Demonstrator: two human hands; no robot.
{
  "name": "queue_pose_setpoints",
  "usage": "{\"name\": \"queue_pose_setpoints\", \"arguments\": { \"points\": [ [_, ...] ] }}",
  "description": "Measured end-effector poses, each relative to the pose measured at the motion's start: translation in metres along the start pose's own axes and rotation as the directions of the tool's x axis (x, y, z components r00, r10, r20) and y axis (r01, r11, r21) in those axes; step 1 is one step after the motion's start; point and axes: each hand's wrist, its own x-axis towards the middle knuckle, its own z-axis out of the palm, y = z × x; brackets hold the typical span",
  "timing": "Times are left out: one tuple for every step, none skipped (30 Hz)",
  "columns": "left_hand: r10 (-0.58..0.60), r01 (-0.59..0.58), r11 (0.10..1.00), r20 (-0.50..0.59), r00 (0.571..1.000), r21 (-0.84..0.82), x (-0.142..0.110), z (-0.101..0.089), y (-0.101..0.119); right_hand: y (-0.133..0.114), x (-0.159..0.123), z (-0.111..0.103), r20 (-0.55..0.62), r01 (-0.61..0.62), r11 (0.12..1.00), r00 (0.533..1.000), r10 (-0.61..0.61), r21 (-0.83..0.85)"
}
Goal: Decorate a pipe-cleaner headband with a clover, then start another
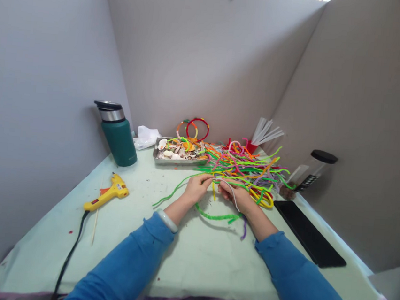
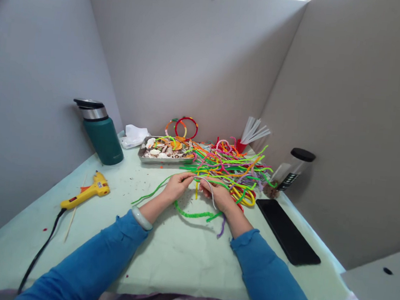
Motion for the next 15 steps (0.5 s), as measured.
{"name": "queue_pose_setpoints", "arguments": {
  "points": [
    [-0.007,0.007,1.000,-0.011,1.000,0.011,-0.0001,0.0001,-0.0002,0.0005,0.0004,0.0002,-0.016,0.004,1.000,1.000,-0.004,0.008],
    [-0.014,0.015,1.000,-0.022,1.000,0.022,-0.0001,0.0002,-0.0004,0.0009,0.0008,0.0004,-0.033,0.008,1.000,0.999,-0.007,0.015],
    [-0.021,0.022,0.999,-0.029,0.999,0.033,-0.0002,0.0001,-0.0006,0.0013,0.0011,0.0006,-0.047,0.012,1.000,0.999,-0.011,0.024],
    [-0.026,0.027,0.999,-0.033,0.999,0.043,-0.0002,0.0000,-0.0007,0.0014,0.0014,0.0008,-0.058,0.016,0.999,0.998,-0.014,0.032],
    [-0.030,0.032,0.998,-0.034,0.999,0.052,-0.0001,-0.0002,-0.0007,0.0015,0.0015,0.0010,-0.065,0.019,0.999,0.998,-0.017,0.040],
    [-0.033,0.035,0.998,-0.034,0.999,0.059,0.0000,-0.0004,-0.0006,0.0014,0.0017,0.0013,-0.069,0.023,0.999,0.997,-0.019,0.049],
    [-0.037,0.040,0.997,-0.033,0.999,0.067,0.0001,-0.0006,-0.0005,0.0012,0.0017,0.0016,-0.073,0.025,0.998,0.997,-0.021,0.059],
    [-0.042,0.045,0.996,-0.032,0.999,0.076,0.0003,-0.0007,-0.0003,0.0010,0.0018,0.0019,-0.078,0.028,0.997,0.997,-0.022,0.070],
    [-0.048,0.050,0.995,-0.032,0.998,0.085,0.0004,-0.0009,0.0000,0.0007,0.0018,0.0023,-0.085,0.029,0.996,0.996,-0.022,0.081],
    [-0.053,0.056,0.994,-0.032,0.998,0.095,0.0005,-0.0010,0.0003,0.0004,0.0018,0.0026,-0.092,0.030,0.995,0.995,-0.021,0.090],
    [-0.058,0.061,0.993,-0.031,0.998,0.105,0.0006,-0.0011,0.0006,0.0002,0.0018,0.0030,-0.099,0.029,0.995,0.995,-0.019,0.099],
    [-0.062,0.065,0.991,-0.029,0.998,0.116,0.0006,-0.0011,0.0010,0.0000,0.0018,0.0032,-0.103,0.026,0.994,0.995,-0.015,0.104],
    [-0.065,0.068,0.990,-0.026,0.998,0.126,0.0006,-0.0012,0.0015,0.0000,0.0018,0.0032,-0.105,0.023,0.994,0.994,-0.011,0.106],
    [-0.066,0.068,0.988,-0.021,0.998,0.137,0.0005,-0.0013,0.0020,0.0000,0.0018,0.0031,-0.102,0.018,0.994,0.995,-0.007,0.106],
    [-0.065,0.067,0.987,-0.016,0.998,0.147,0.0003,-0.0015,0.0026,0.0001,0.0017,0.0029,-0.098,0.013,0.995,0.995,-0.003,0.103]
  ]
}}
